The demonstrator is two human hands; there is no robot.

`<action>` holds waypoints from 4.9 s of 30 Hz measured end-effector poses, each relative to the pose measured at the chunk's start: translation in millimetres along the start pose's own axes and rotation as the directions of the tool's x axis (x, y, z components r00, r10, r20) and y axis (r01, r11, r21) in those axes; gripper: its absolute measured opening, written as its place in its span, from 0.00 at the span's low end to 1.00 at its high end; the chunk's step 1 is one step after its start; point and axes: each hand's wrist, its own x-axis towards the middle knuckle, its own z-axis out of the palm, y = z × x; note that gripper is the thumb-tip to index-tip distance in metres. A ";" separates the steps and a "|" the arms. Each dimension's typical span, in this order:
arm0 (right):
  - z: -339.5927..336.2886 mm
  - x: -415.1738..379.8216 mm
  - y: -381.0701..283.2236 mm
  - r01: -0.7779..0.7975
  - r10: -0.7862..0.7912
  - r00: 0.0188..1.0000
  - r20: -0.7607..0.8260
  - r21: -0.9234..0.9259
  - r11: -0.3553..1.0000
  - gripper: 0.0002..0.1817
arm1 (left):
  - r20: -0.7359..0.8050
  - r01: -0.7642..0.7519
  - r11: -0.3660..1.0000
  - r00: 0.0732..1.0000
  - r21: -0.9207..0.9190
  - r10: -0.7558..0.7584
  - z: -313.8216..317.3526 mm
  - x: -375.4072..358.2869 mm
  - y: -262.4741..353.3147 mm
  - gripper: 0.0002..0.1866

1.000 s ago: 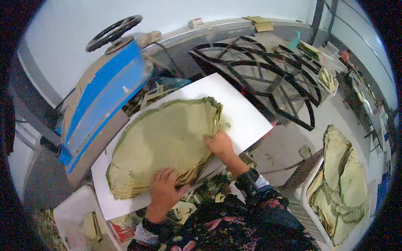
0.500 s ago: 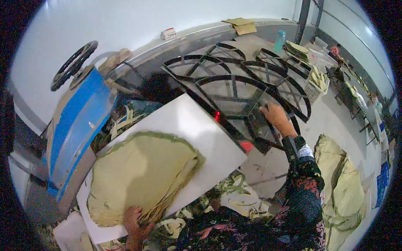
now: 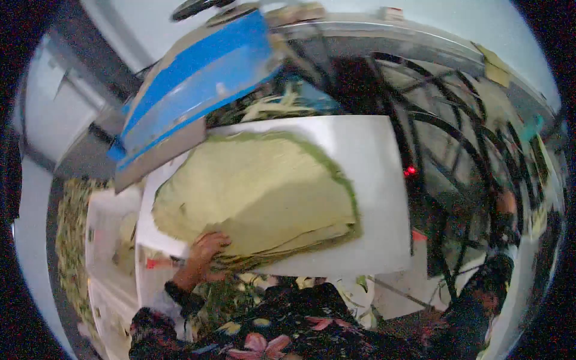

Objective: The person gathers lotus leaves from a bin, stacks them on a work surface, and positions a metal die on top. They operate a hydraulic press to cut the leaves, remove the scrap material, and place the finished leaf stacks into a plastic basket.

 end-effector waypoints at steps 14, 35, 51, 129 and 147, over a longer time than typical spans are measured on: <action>-66.7 -177.4 -205.6 0.456 -0.370 0.799 -0.474 0.076 0.887 0.18 | -0.040 -0.028 1.000 0.999 -0.003 0.028 10.4 -1.9 -3.7 0.27; -14.6 -362.5 -639.3 0.957 -0.959 0.263 -0.100 -0.098 0.273 0.12 | -0.341 -0.174 0.982 0.921 0.068 0.187 25.0 -19.3 -9.6 0.20; 19.7 -340.6 -631.4 0.974 -0.967 0.225 -0.119 -0.005 0.227 0.10 | -0.134 -0.143 0.989 0.981 -0.024 0.138 9.5 4.2 0.3 0.21; 9.6 -408.6 -617.1 0.924 -0.917 0.372 -0.143 -0.033 0.380 0.19 | 0.147 0.227 0.047 0.759 -0.973 -0.634 44.4 -76.6 18.8 0.21; 18.6 -425.3 -590.8 0.923 -0.915 0.365 -0.172 0.197 0.332 0.26 | -0.072 0.182 0.353 0.798 -0.918 -0.599 -9.2 -37.0 20.8 0.08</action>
